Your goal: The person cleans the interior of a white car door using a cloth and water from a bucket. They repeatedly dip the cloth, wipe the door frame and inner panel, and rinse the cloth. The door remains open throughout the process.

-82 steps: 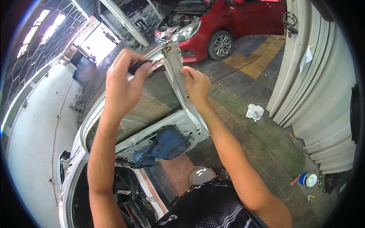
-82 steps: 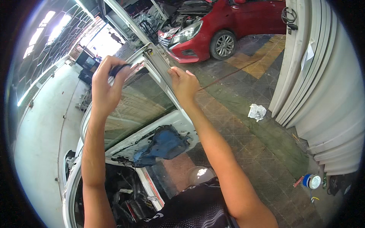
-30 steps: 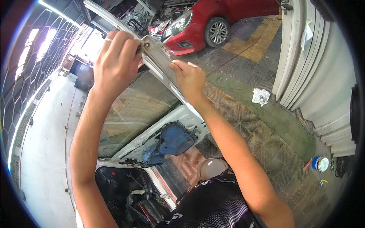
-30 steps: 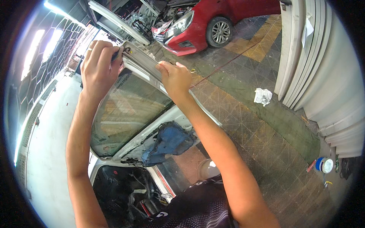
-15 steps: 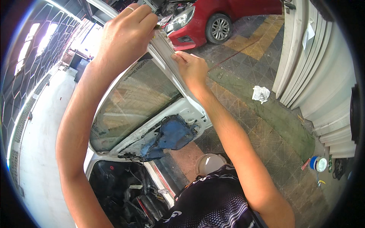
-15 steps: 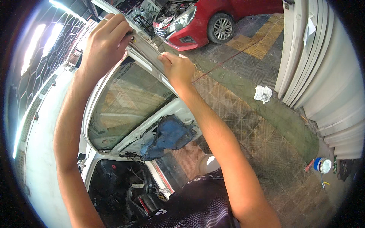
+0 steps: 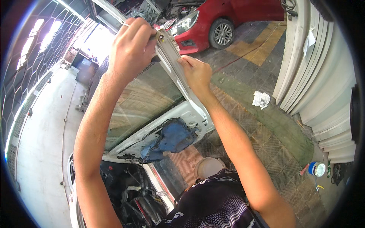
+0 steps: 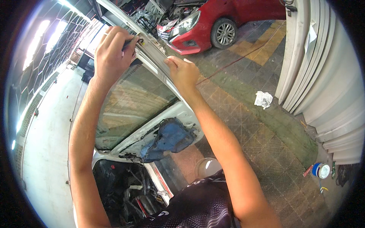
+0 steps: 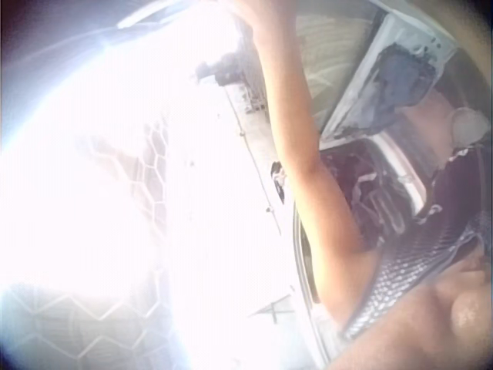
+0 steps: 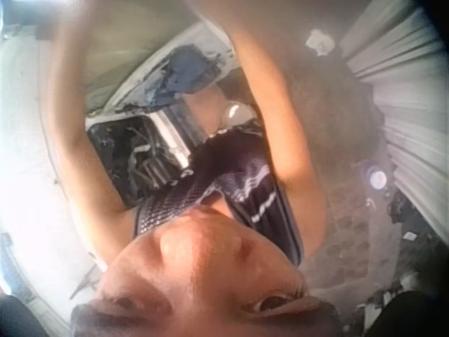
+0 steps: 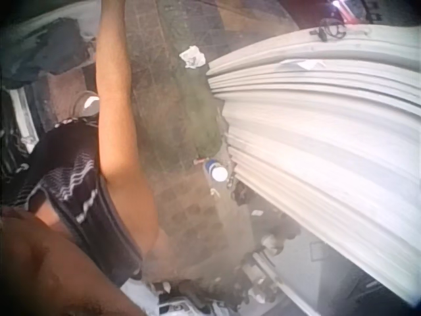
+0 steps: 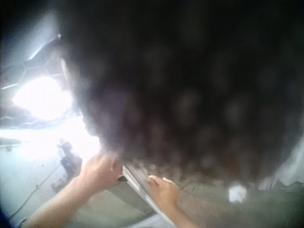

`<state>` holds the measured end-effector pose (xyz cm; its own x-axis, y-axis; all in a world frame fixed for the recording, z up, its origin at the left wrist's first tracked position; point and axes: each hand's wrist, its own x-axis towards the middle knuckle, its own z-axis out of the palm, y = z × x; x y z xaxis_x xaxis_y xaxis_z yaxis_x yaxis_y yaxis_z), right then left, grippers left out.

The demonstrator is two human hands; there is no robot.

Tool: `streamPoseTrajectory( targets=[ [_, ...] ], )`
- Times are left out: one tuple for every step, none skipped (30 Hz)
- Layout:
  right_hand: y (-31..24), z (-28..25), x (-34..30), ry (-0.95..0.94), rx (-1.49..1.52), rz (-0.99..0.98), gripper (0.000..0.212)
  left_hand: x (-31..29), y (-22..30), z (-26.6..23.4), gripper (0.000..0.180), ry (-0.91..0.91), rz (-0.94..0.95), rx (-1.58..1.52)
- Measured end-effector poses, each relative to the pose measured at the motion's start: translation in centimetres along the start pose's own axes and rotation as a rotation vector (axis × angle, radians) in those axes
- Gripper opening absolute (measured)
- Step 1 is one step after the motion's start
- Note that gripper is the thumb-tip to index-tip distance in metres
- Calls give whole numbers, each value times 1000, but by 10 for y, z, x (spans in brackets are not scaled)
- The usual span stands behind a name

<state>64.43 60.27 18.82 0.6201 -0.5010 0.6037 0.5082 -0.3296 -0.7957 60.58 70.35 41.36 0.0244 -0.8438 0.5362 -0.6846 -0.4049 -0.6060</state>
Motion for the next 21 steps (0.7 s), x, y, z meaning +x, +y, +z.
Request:
streamPoseTrajectory(
  targets=[
    [2, 0, 1, -10, -46, -9, 26, -4, 0, -4, 16, -10, 13, 13],
    [6, -3, 3, -3, -56, -34, 27, -10, 0, -7, 16, -22, -20, 0],
    [6, -3, 2, 3, -56, -51, 27, -19, -3, -13, 17, -47, -50, -11],
    [7, -3, 3, 10, -57, -67, 27, -23, -5, -16, 17, -72, -80, -22],
    [3, 1, 2, 21, -25, -39, 27, -23, -3, -21, 17, -97, -110, -38],
    [1, 1, 1, 25, -10, -19, 27, -17, -1, -17, 18, -74, -76, -44],
    [0, 1, -1, 29, 5, 2, 28, -5, 0, -9, 18, -52, -42, -49],
    [-1, -2, 2, -7, 1, 9, 28, 3, 0, -4, 19, -27, -2, -54],
    [-1, -7, 4, -43, -2, 16, 28, -1, -1, -7, 19, -58, -3, -53],
    [-2, -10, 5, -80, -6, 23, 28, -14, -5, -14, 19, -66, -32, -44],
    [-1, -11, 5, -61, -36, 11, 28, -30, -8, -19, 19, -74, -55, -39],
    [-2, -7, 2, -41, -58, 2, 29, -37, -9, -25, 20, -88, -74, -28],
    [-2, -3, 2, -22, -79, -8, 30, -38, -7, -24, 18, -51, -85, -48],
    [-2, -1, -1, -11, -62, -8, 30, -34, -7, -17, 17, -28, -71, -41],
    [-1, -1, 2, -4, -49, -17, 31, -22, -8, -4, 16, 4, -62, -30],
    [1, -1, 2, 6, -35, -21, 31, -12, -6, 7, 16, 32, -49, -21],
    [3, -3, 4, -5, -10, -16, 32, 1, 1, 11, 14, 74, -19, -53],
    [5, -5, 6, -16, 15, -11, 32, -5, 0, 6, 14, 59, -40, -40],
    [6, -5, 7, -26, 38, -6, 32, -17, -2, -5, 15, 43, -60, -29],
    [8, -6, 7, -19, 12, -17, 32, -30, -3, -15, 15, 25, -76, -20],
    [8, -5, 5, -13, -11, -27, 31, -48, -4, -28, 16, 9, -112, -15]
  ],
)
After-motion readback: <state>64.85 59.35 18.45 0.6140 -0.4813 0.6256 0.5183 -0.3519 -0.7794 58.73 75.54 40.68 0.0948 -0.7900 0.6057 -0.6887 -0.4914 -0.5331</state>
